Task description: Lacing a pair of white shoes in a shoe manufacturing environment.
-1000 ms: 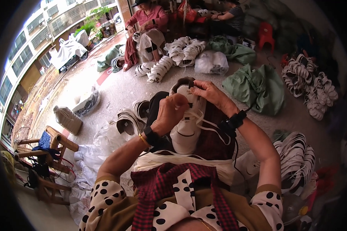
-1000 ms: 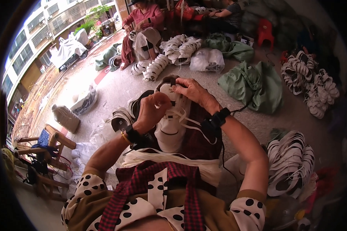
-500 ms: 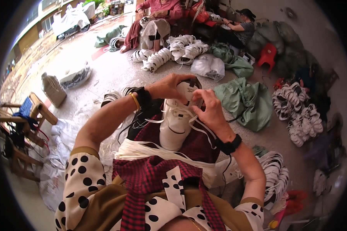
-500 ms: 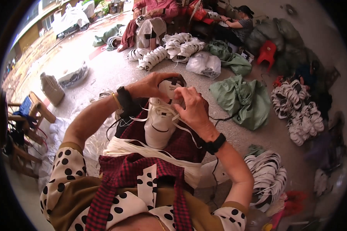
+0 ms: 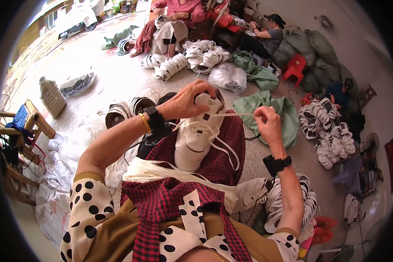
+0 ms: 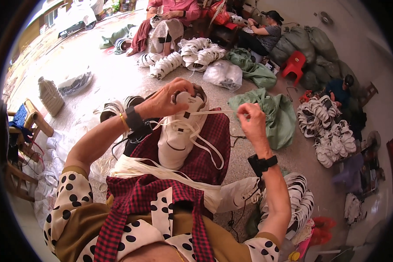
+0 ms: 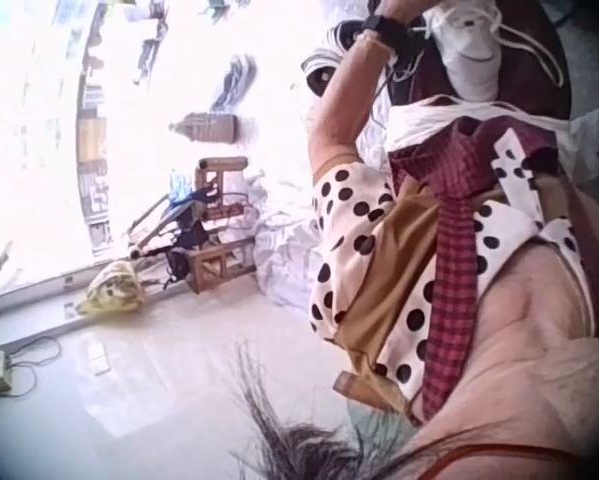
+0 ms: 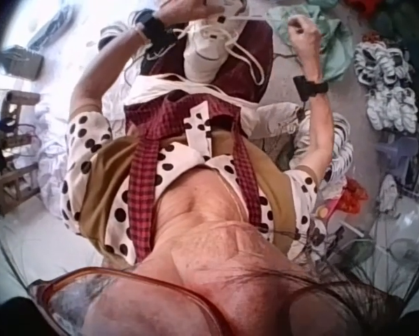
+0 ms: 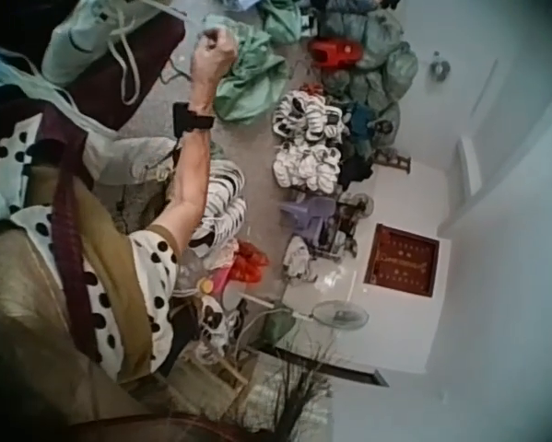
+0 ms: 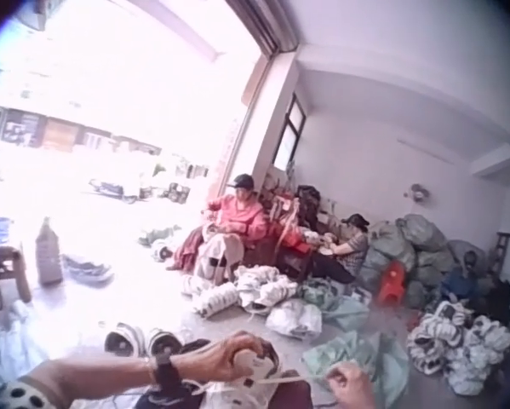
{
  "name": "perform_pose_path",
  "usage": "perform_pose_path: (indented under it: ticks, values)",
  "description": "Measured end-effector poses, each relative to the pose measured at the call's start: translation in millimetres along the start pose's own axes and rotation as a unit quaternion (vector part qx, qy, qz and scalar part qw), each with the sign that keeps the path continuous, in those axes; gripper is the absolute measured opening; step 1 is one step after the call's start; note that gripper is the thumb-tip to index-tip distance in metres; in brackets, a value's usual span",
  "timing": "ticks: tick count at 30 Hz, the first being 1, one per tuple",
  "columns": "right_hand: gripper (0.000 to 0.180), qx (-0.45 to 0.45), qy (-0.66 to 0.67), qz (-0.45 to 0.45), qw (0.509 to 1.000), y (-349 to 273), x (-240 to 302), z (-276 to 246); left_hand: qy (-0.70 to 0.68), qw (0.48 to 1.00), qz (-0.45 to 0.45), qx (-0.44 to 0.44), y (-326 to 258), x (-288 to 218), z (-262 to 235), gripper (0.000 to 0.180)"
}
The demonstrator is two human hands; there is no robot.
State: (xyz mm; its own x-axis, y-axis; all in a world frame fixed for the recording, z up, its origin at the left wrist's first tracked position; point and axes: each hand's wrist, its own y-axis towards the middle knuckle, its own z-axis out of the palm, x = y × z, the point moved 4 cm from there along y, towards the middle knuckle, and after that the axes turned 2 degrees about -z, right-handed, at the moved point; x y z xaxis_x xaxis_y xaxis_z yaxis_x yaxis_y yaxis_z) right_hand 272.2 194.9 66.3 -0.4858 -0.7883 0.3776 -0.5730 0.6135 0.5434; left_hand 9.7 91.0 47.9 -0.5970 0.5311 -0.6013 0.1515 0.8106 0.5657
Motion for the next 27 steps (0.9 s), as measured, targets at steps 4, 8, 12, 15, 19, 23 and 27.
perform_pose_path:
  ticks: [4, 8, 12, 15, 19, 23, 27]
  values:
    - [0.014, 0.042, 0.105, -0.058, 0.992, -13, 23, 22, 0.188, 0.982, -0.01, 0.016, -17, -16, 20, 0.003]
    - [0.012, 0.063, 0.036, -0.152, 0.986, -22, 58, 49, 0.245, 0.969, 0.028, -0.03, -21, -25, 29, 0.003]
    - [0.009, 0.016, 0.003, -0.124, 0.992, -30, 62, 67, 0.234, 0.971, -0.014, -0.034, -21, -19, 42, 0.006]
    - [0.01, -0.007, 0.0, -0.11, 0.994, -34, 54, 78, 0.2, 0.977, -0.057, -0.045, -22, -10, 47, 0.009]
    - [0.014, -0.02, 0.02, -0.127, 0.992, -34, 56, 88, 0.222, 0.973, -0.055, -0.015, -23, -5, 49, 0.011]
    - [0.02, 0.013, 0.046, -0.091, 0.995, -29, 58, 82, 0.212, 0.975, -0.061, 0.019, -19, -9, 50, 0.006]
    - [0.042, 0.031, 0.074, -0.101, 0.992, -23, 56, 70, 0.297, 0.951, -0.044, 0.077, -14, -22, 51, 0.006]
